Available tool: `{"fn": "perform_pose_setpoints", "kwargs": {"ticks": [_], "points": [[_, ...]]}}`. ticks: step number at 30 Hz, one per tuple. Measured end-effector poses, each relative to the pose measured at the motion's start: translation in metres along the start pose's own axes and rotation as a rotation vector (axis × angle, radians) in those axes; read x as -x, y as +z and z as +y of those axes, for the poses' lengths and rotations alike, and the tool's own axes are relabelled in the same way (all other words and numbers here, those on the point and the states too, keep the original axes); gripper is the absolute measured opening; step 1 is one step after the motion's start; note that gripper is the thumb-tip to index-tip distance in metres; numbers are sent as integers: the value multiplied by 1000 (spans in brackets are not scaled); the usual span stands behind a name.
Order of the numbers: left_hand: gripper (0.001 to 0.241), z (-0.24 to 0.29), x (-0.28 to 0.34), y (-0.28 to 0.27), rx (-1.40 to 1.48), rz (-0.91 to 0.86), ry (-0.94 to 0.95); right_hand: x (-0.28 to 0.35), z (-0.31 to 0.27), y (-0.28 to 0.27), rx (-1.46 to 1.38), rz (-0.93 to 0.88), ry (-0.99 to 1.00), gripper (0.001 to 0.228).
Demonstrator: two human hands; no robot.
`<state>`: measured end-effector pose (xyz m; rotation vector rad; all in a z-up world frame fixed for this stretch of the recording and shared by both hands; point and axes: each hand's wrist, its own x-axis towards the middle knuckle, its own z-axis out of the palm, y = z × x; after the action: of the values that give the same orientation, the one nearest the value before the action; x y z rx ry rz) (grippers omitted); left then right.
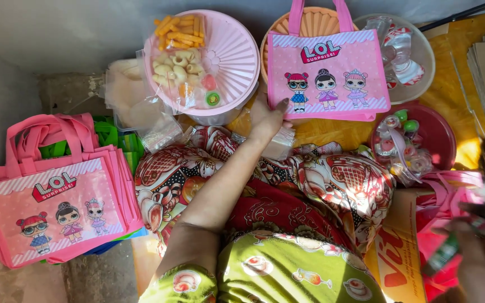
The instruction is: Packing various snack items into small pink gift bags and organizing them on the floor.
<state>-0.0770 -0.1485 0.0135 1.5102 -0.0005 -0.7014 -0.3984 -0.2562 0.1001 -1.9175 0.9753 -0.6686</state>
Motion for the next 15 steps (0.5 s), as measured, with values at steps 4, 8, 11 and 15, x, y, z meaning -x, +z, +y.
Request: {"fn": "perform_pose_setpoints", "kwargs": {"ticks": [4, 8, 11, 15], "points": [[36, -29, -16, -1, -161, 88, 176, -10, 27, 61, -67, -60, -206, 47], [5, -47, -34, -17, -236, 252, 500, -44, 1, 89, 724, -568, -107, 64], [10, -33, -15, -28, -333, 217, 566, -77, 32, 72, 861, -374, -132, 65], [31, -22, -4, -27, -300, 181, 465, -99, 67, 44, 688, 92, -552, 37]]}}
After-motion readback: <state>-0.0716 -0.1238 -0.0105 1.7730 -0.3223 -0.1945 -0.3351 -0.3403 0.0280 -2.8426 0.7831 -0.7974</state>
